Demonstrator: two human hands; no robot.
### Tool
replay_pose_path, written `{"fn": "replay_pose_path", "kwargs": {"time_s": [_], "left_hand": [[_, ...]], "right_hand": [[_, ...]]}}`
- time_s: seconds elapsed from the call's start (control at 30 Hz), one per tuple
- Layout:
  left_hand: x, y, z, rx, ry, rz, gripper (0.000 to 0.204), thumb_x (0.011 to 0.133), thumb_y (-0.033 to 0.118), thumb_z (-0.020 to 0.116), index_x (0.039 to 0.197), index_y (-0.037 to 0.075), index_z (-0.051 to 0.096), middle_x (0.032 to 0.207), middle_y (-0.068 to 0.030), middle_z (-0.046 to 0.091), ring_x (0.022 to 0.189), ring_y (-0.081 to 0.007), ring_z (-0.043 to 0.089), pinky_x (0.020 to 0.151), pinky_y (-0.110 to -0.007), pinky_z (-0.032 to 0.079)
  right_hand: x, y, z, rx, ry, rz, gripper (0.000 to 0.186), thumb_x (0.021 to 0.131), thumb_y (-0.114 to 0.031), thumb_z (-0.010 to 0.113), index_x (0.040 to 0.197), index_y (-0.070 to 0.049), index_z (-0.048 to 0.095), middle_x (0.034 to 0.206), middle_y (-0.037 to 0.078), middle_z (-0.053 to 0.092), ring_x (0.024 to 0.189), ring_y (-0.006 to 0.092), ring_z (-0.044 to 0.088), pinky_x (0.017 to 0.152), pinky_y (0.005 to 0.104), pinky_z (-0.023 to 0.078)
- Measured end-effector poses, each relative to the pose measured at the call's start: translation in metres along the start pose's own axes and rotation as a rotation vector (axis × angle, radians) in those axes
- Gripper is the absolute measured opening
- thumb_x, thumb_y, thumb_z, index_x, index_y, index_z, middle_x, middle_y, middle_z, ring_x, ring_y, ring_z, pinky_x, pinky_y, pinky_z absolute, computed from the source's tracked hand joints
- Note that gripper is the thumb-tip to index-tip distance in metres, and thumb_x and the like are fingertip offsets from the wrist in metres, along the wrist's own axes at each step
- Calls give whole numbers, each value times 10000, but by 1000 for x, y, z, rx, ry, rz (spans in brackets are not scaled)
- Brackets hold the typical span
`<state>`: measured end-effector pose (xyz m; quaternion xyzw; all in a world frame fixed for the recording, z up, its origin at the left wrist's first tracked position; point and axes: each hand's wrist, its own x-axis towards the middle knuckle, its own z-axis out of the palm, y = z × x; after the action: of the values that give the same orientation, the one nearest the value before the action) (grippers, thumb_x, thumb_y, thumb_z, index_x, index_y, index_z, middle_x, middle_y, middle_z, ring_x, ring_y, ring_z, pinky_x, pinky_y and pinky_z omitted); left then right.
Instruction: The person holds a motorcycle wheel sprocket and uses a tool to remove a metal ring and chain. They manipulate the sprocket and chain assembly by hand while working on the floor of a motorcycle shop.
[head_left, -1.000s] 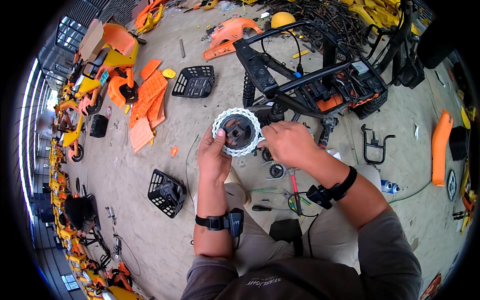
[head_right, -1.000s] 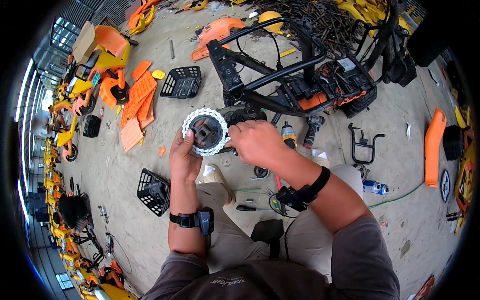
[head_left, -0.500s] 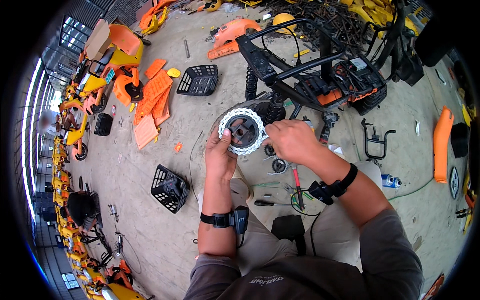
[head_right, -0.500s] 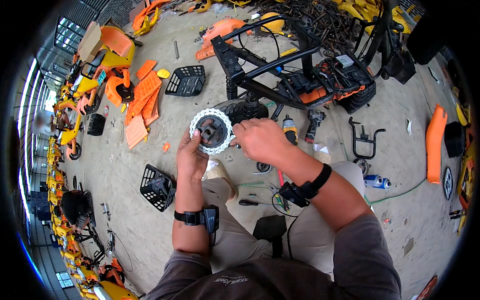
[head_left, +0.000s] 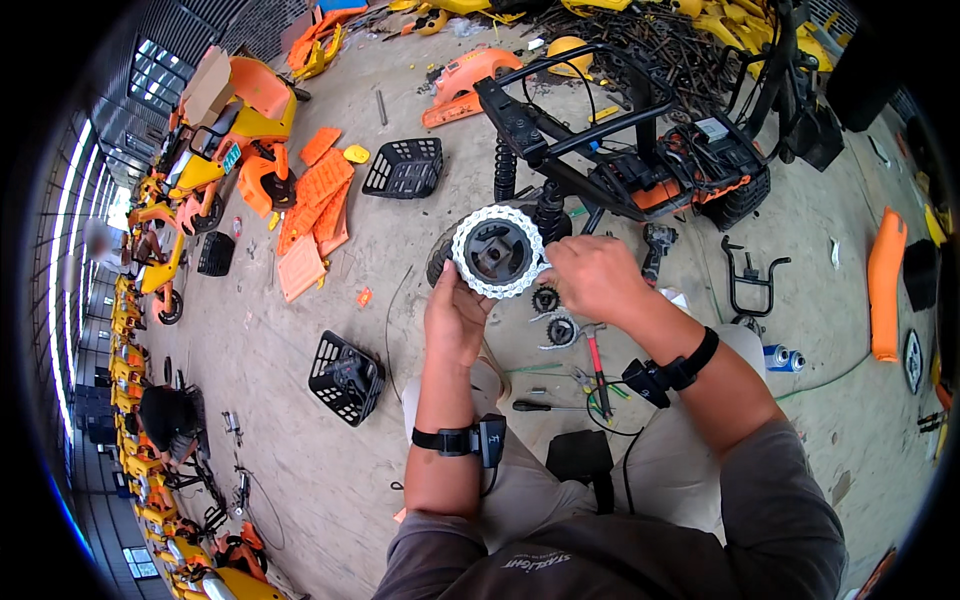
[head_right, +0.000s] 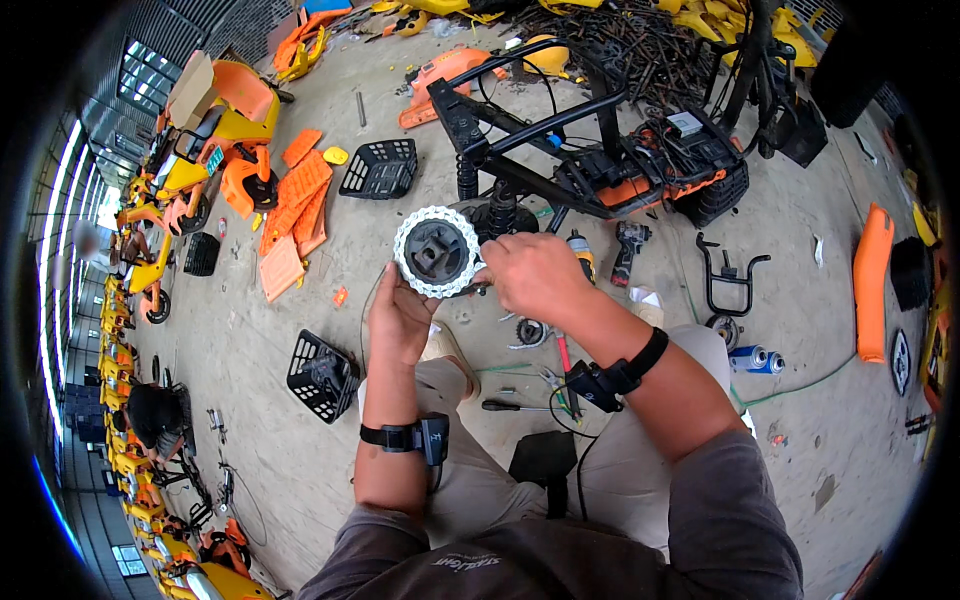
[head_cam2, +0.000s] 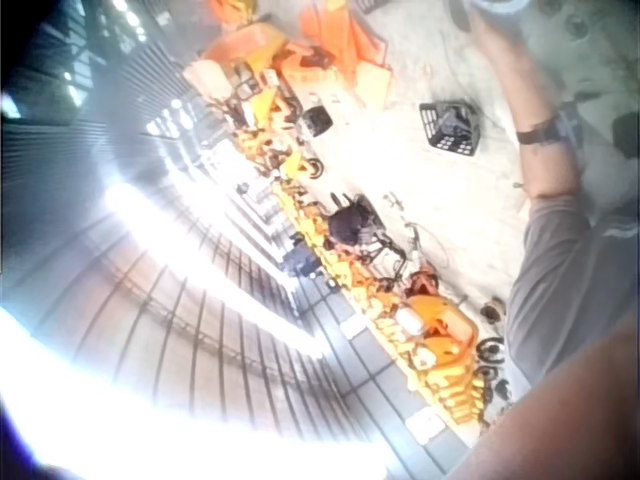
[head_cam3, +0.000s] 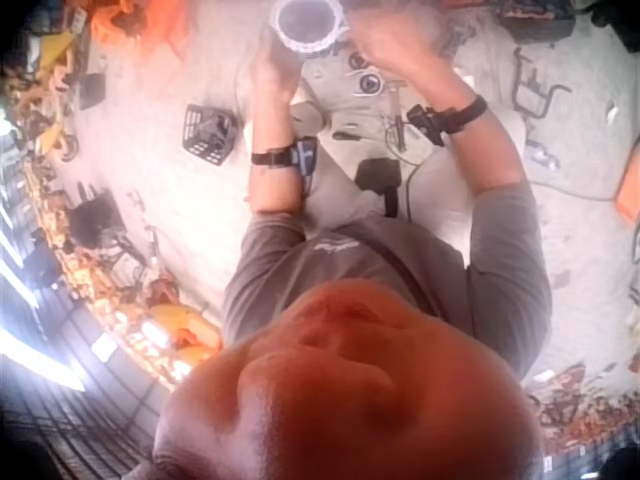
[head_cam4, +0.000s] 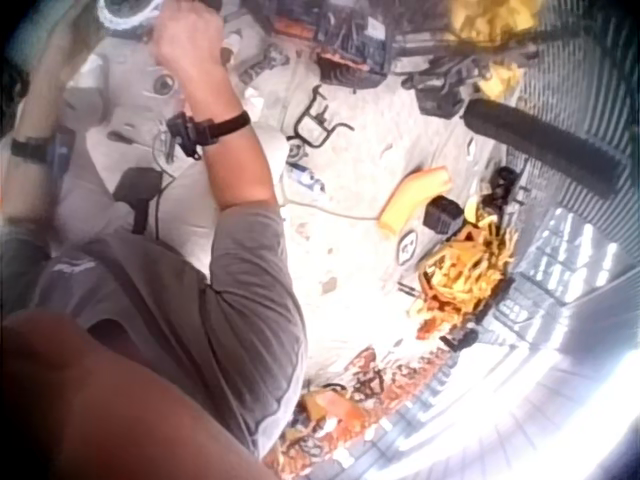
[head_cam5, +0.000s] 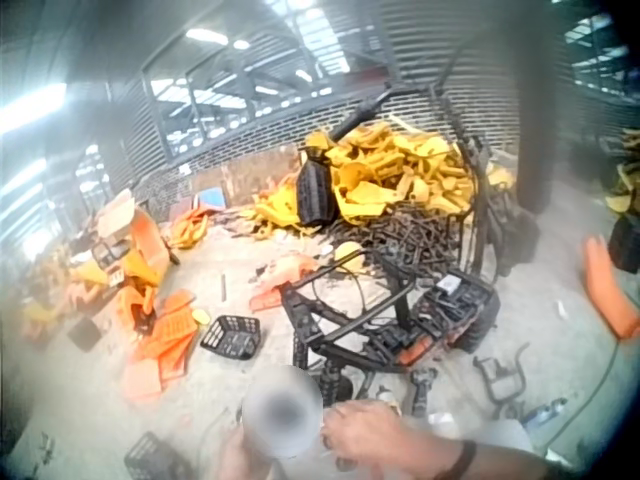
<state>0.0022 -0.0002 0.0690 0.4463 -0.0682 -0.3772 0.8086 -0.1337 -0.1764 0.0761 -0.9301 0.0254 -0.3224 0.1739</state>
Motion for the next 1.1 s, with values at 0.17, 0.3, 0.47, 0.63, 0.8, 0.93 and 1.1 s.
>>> {"fn": "replay_pose_path", "kwargs": {"time_s": [0.17, 0.3, 0.47, 0.63, 0.8, 0.93, 1.1], "left_hand": [[-3, -6, -6, 17, -91, -8, 428, 1047, 334, 490, 1370, 56, 520, 1290, -121, 626, 1100, -247, 625, 910, -419, 502], [-10, -8, 2, 32, -180, 27, 532, 1000, 235, 583, 1466, 24, 434, 1296, -113, 609, 1114, -255, 615, 904, -410, 503], [-8, -20, 5, 89, -267, -19, 588, 973, 250, 592, 1479, 17, 405, 1396, -156, 546, 1151, -259, 600, 960, -432, 492], [-11, -21, 1, 133, -199, -25, 532, 971, 226, 592, 1438, 13, 453, 1339, -166, 593, 1116, -265, 622, 938, -421, 503], [-8, -25, 4, 168, -229, -34, 475, 979, 209, 592, 1404, 17, 498, 1293, -158, 629, 1081, -256, 640, 904, -396, 505], [-3, -26, 4, 166, -222, -32, 462, 985, 211, 593, 1397, 19, 507, 1281, -148, 638, 1074, -246, 644, 891, -385, 504], [2, -25, 7, 244, -254, -40, 445, 992, 223, 595, 1387, 28, 526, 1265, -131, 650, 1068, -230, 646, 870, -368, 499]], "right_hand": [[0, 2, -3, -24, 86, 63, 235, 826, -231, 746, 802, -60, 588, 729, 103, 643, 695, 301, 669, 602, 407, 527], [-2, 10, -1, -50, 127, 124, 243, 851, -239, 741, 807, -55, 588, 741, 113, 655, 691, 320, 666, 591, 424, 527], [-4, 21, -2, -33, 190, 207, 242, 860, -252, 729, 815, -55, 596, 765, 125, 668, 724, 338, 674, 604, 440, 529], [3, 26, -4, -45, 227, 233, 245, 867, -262, 722, 823, -53, 603, 777, 137, 673, 745, 353, 677, 616, 457, 529], [5, 32, -10, -51, 240, 375, 256, 879, -272, 717, 828, -49, 600, 778, 148, 672, 735, 372, 670, 617, 466, 525], [17, 36, -12, -13, 268, 476, 278, 888, -271, 721, 855, -22, 600, 805, 182, 661, 764, 406, 650, 629, 483, 496], [33, 40, -12, -35, 235, 512, 278, 901, -280, 707, 847, -25, 609, 794, 188, 665, 755, 415, 652, 627, 492, 496]]}}
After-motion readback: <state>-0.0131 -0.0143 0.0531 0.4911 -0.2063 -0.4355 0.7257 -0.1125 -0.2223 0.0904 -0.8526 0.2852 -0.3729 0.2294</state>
